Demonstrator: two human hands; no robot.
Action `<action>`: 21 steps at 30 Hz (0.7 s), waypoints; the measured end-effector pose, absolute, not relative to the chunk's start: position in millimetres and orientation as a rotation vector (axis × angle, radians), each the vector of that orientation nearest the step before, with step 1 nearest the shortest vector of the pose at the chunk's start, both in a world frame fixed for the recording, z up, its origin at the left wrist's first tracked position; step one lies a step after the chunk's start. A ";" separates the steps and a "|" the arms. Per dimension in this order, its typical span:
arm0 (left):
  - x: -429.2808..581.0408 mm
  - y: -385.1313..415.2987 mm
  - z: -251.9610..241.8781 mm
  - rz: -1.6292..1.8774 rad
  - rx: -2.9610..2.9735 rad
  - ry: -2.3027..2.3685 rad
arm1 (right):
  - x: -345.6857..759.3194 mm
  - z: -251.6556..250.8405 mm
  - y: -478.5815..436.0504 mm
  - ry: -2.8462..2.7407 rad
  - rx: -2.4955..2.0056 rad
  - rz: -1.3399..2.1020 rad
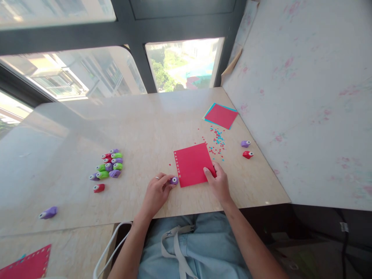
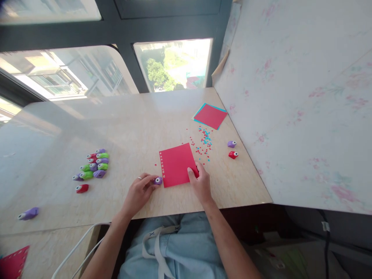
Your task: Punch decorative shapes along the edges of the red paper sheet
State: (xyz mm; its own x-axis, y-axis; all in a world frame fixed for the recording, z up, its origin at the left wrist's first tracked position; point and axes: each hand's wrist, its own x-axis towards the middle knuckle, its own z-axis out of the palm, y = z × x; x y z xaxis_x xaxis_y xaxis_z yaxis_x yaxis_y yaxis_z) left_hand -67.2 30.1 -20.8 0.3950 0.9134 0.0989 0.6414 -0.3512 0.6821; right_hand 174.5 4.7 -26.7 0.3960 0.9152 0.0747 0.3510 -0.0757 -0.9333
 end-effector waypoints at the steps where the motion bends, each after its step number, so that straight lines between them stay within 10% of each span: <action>1: -66.6 29.7 -23.2 0.672 2.075 1.332 | 174.2 -26.6 5.4 -1.143 -1.643 0.693; 21: -58.3 33.5 -30.5 0.743 2.012 1.512 | 171.1 -31.1 23.9 -1.121 -1.614 0.715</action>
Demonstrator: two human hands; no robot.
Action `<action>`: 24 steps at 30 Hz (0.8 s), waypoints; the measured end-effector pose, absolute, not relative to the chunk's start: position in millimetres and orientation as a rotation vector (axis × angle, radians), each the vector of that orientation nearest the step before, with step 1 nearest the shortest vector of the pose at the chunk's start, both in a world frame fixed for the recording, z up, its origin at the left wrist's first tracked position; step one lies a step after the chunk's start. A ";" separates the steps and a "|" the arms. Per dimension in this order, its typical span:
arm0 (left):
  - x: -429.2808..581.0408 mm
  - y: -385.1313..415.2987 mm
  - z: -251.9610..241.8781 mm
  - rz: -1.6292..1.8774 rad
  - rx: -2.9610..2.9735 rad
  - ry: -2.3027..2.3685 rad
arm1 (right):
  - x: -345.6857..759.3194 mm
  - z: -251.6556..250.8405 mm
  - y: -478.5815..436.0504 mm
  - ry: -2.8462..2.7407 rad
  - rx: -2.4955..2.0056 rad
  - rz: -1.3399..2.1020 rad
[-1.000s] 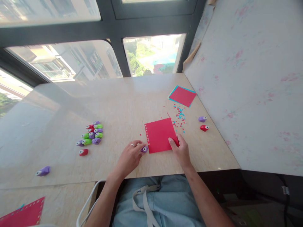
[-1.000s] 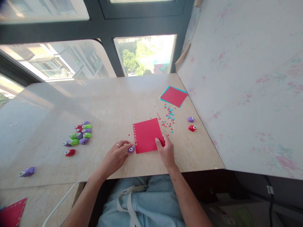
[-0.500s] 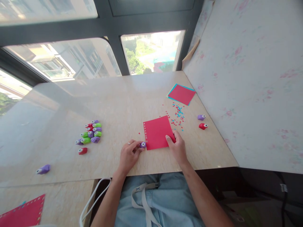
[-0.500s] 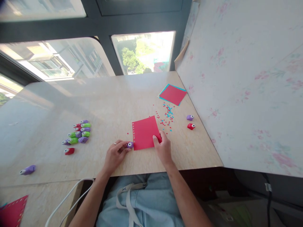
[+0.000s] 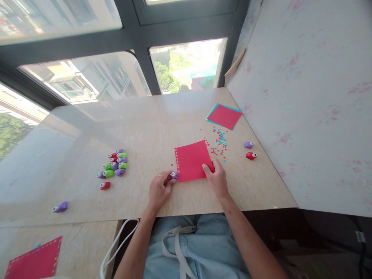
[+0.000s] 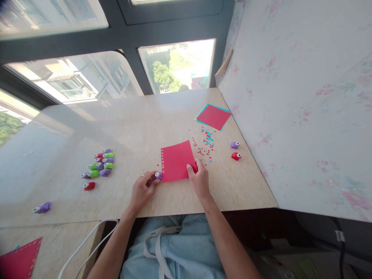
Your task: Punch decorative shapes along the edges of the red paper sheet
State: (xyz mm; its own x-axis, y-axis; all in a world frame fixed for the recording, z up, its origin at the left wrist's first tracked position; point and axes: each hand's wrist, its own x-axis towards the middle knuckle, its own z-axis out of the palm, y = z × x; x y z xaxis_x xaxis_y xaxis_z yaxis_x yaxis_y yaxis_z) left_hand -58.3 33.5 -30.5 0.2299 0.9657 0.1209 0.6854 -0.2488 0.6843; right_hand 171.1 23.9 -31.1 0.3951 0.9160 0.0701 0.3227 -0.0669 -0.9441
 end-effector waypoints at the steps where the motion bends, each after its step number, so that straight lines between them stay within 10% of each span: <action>1: -57.7 33.9 -29.7 0.742 2.005 1.520 | 170.9 -31.1 24.6 -1.116 -1.611 0.715; 24: -56.8 32.8 -28.9 0.758 1.969 1.551 | 171.7 -37.6 24.0 -1.107 -1.654 0.660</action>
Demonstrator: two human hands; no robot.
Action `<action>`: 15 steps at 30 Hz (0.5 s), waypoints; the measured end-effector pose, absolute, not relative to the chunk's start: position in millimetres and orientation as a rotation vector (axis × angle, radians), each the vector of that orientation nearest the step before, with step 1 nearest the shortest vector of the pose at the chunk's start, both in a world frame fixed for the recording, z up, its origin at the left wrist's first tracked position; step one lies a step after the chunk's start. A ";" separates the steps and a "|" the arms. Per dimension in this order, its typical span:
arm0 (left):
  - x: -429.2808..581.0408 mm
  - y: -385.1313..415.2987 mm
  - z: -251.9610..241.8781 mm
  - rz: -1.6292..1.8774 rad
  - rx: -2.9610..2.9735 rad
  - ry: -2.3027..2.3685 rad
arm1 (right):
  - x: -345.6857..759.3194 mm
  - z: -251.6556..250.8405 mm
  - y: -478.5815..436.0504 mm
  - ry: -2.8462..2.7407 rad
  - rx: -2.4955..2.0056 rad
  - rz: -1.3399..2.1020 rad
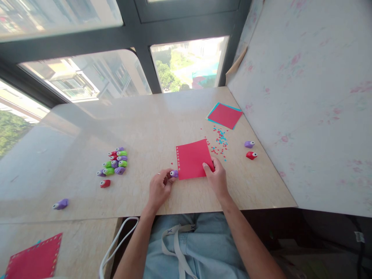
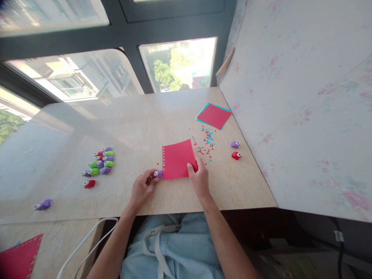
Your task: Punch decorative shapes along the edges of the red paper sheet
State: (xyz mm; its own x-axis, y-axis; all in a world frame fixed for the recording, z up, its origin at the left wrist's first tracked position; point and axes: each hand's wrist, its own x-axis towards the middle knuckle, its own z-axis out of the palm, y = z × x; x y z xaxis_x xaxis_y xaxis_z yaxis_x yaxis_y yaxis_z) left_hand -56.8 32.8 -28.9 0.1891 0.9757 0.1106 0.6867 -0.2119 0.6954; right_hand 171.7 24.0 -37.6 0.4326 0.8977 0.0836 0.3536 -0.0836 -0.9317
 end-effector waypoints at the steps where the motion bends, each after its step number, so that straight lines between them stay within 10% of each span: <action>1: -56.9 32.7 -29.2 0.757 1.969 1.550 | 171.6 -37.7 24.1 -1.112 -1.658 0.652; 15: -56.3 31.8 -30.2 0.735 1.994 1.550 | 170.4 -33.1 22.5 -1.121 -1.640 0.646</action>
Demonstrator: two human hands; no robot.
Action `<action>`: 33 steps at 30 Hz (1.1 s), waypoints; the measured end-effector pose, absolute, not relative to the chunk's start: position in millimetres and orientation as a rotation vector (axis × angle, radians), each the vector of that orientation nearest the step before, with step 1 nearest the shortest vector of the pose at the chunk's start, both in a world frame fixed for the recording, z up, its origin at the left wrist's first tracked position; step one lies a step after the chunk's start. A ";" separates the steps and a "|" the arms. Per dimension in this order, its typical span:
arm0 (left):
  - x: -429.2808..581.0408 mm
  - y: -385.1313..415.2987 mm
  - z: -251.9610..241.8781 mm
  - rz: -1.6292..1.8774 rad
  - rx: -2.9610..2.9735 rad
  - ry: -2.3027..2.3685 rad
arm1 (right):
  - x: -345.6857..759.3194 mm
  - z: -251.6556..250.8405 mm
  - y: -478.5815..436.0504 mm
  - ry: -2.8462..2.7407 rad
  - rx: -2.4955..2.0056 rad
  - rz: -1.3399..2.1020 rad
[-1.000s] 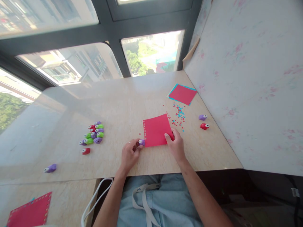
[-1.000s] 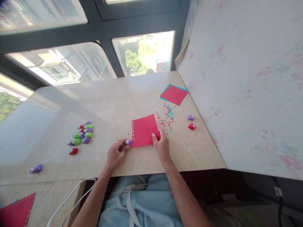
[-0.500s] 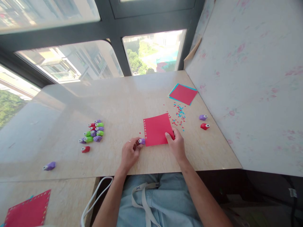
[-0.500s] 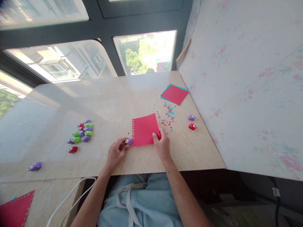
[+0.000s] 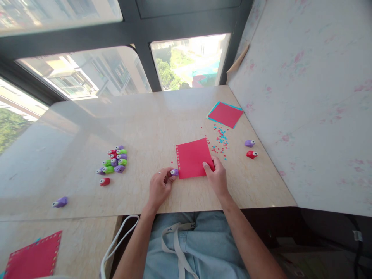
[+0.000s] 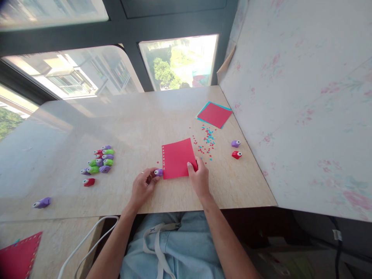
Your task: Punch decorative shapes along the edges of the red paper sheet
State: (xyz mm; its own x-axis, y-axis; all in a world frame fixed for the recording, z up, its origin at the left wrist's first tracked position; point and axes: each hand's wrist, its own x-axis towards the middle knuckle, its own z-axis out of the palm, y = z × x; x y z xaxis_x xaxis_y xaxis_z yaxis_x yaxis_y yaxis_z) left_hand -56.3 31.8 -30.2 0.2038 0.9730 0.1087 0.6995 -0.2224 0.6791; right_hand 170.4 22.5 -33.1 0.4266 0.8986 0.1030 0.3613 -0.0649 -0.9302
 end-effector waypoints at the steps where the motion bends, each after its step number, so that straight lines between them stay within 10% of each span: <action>1: -56.3 31.7 -30.0 0.735 1.997 1.552 | 170.4 -33.2 22.3 -1.120 -1.636 0.644; 33: -55.8 31.6 -31.4 0.768 2.059 1.492 | 167.3 -34.7 28.5 -1.226 -1.643 0.671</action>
State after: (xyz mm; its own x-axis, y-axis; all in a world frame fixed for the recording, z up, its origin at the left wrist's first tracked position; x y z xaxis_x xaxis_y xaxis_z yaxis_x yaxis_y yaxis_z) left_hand -55.8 31.6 -31.4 0.2479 0.9555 0.1598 0.6856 -0.2896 0.6679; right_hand 167.3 28.5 -34.7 0.3484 0.9314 0.1055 0.4133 -0.0517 -0.9091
